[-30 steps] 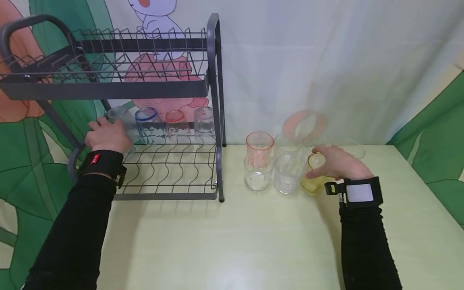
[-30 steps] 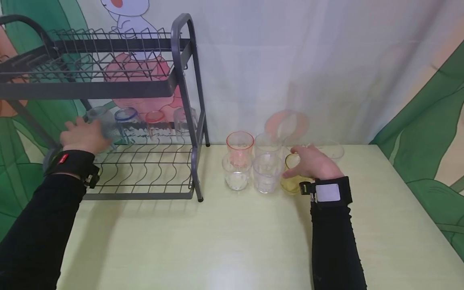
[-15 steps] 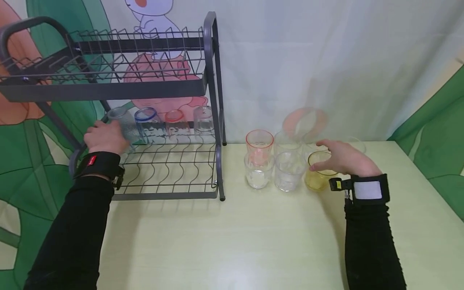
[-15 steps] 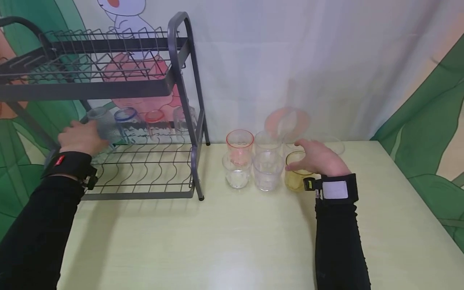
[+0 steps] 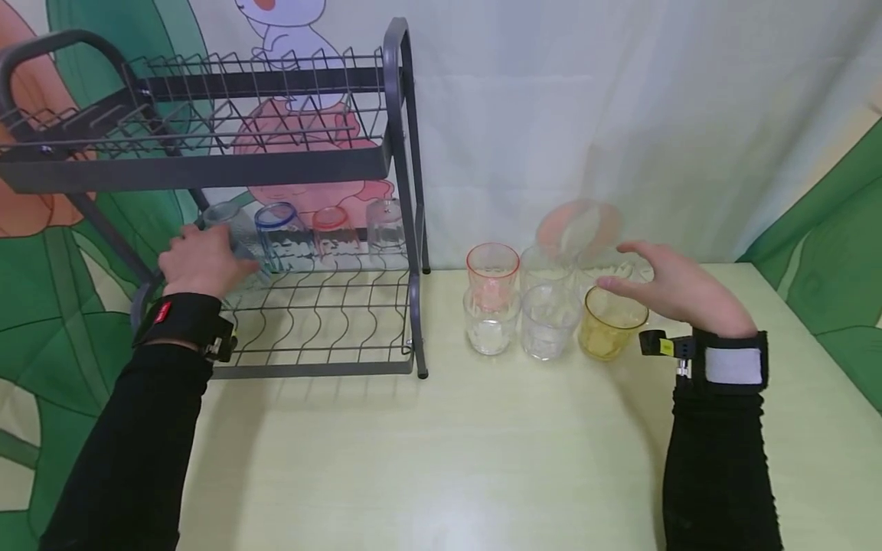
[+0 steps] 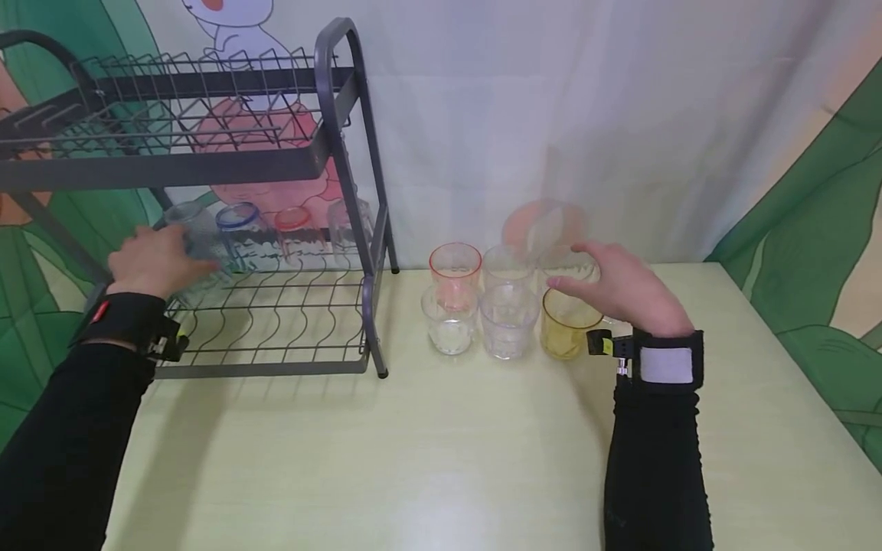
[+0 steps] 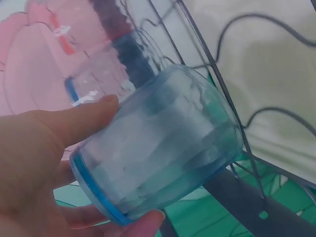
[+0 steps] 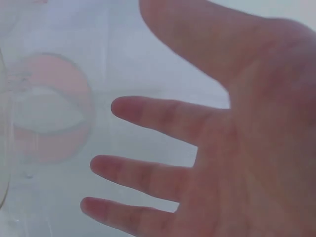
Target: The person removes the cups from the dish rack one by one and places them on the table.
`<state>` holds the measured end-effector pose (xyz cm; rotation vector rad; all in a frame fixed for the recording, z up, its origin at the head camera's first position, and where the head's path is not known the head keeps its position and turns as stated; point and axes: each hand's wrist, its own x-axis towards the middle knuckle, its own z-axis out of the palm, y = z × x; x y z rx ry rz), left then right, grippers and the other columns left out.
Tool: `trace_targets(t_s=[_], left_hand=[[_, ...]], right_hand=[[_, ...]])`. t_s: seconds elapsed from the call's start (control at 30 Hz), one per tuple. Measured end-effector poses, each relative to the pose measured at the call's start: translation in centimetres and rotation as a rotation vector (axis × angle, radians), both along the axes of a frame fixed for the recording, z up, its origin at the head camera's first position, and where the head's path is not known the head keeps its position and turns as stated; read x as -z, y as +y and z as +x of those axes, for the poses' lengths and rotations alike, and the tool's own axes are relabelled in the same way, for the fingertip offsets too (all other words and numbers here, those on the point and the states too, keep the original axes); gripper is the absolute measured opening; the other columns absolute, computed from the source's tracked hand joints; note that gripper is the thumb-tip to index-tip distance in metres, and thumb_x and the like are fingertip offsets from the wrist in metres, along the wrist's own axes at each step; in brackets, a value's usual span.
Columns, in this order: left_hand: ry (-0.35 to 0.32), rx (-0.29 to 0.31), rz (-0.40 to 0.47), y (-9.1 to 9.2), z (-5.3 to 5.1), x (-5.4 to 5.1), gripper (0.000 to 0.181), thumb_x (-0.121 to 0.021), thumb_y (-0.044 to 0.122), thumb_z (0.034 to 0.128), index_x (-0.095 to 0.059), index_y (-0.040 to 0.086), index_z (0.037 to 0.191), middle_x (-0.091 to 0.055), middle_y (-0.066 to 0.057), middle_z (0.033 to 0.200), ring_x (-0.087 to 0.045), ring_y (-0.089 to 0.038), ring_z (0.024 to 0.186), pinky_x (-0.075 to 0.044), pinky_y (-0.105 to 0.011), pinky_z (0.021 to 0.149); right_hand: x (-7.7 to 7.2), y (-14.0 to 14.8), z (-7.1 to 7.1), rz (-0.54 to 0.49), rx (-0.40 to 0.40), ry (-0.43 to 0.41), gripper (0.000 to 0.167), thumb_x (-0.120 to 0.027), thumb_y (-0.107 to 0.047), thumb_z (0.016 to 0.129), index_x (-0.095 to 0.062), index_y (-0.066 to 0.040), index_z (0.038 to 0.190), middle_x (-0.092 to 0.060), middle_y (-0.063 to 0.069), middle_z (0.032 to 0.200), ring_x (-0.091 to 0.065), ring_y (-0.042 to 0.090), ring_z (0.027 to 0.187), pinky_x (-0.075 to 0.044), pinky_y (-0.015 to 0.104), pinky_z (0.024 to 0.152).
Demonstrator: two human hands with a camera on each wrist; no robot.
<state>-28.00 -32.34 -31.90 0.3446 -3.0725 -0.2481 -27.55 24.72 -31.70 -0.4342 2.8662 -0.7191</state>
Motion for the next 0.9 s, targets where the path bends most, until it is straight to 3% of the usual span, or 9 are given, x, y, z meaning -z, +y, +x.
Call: trace_targets(t_s=[0.23, 0.4, 0.63, 0.77, 0.9], left_hand=[[0.083, 0.037, 0.077, 1.0, 1.3, -0.8, 0.079, -0.064, 0.042, 0.0923, -0.032, -0.002, 0.149, -0.031, -0.044, 0.129, -0.035, -0.063, 0.109, -0.032, -0.074, 0.085], [0.175, 0.073, 0.106, 2.4, 2.3, -1.1, 0.075, -0.066, 0.044, 0.0908, -0.039, 0.000, 0.145, -0.037, -0.041, 0.127, -0.037, -0.060, 0.108, -0.032, -0.075, 0.083], [0.198, 0.093, 0.199, 4.1, 3.7, -1.7, 0.085, -0.058, 0.060, 0.0903, -0.035, 0.003, 0.149, -0.037, -0.035, 0.133, -0.040, -0.053, 0.107, -0.032, -0.073, 0.087], [0.204, 0.125, 0.326, 5.1, 4.7, -2.0, 0.088, -0.055, 0.065, 0.0894, -0.032, 0.007, 0.152, -0.035, -0.030, 0.141, -0.038, -0.051, 0.118, -0.031, -0.070, 0.093], [0.182, 0.152, 0.568, 5.9, 6.0, -2.1, 0.088, -0.056, 0.065, 0.0880, -0.027, 0.016, 0.155, -0.031, -0.025, 0.149, -0.036, -0.045, 0.129, -0.032, -0.062, 0.100]], right_hand=[[-1.1, 0.4, 1.0, -0.068, 0.019, 0.013, 0.085, -0.056, -0.065, 0.089, -0.034, -0.009, 0.150, -0.033, 0.017, 0.153, -0.033, 0.039, 0.136, -0.031, 0.061, 0.104], [-1.8, 0.5, 1.7, -0.093, 0.038, 0.072, 0.079, -0.057, -0.063, 0.090, -0.038, -0.015, 0.149, -0.037, 0.013, 0.151, -0.039, 0.039, 0.131, -0.036, 0.061, 0.098], [-1.6, 0.4, 1.9, -0.160, -0.007, 0.103, 0.069, -0.059, -0.056, 0.092, -0.042, -0.017, 0.147, -0.041, 0.009, 0.149, -0.037, 0.038, 0.134, -0.038, 0.060, 0.098], [-1.4, 0.4, 1.8, -0.194, -0.027, 0.094, 0.067, -0.060, -0.052, 0.093, -0.042, -0.016, 0.147, -0.040, 0.008, 0.150, -0.036, 0.037, 0.136, -0.037, 0.059, 0.102], [-1.4, 0.4, 1.8, -0.240, -0.049, 0.077, 0.066, -0.061, -0.051, 0.093, -0.042, -0.019, 0.148, -0.039, 0.003, 0.151, -0.036, 0.033, 0.138, -0.036, 0.057, 0.104]])
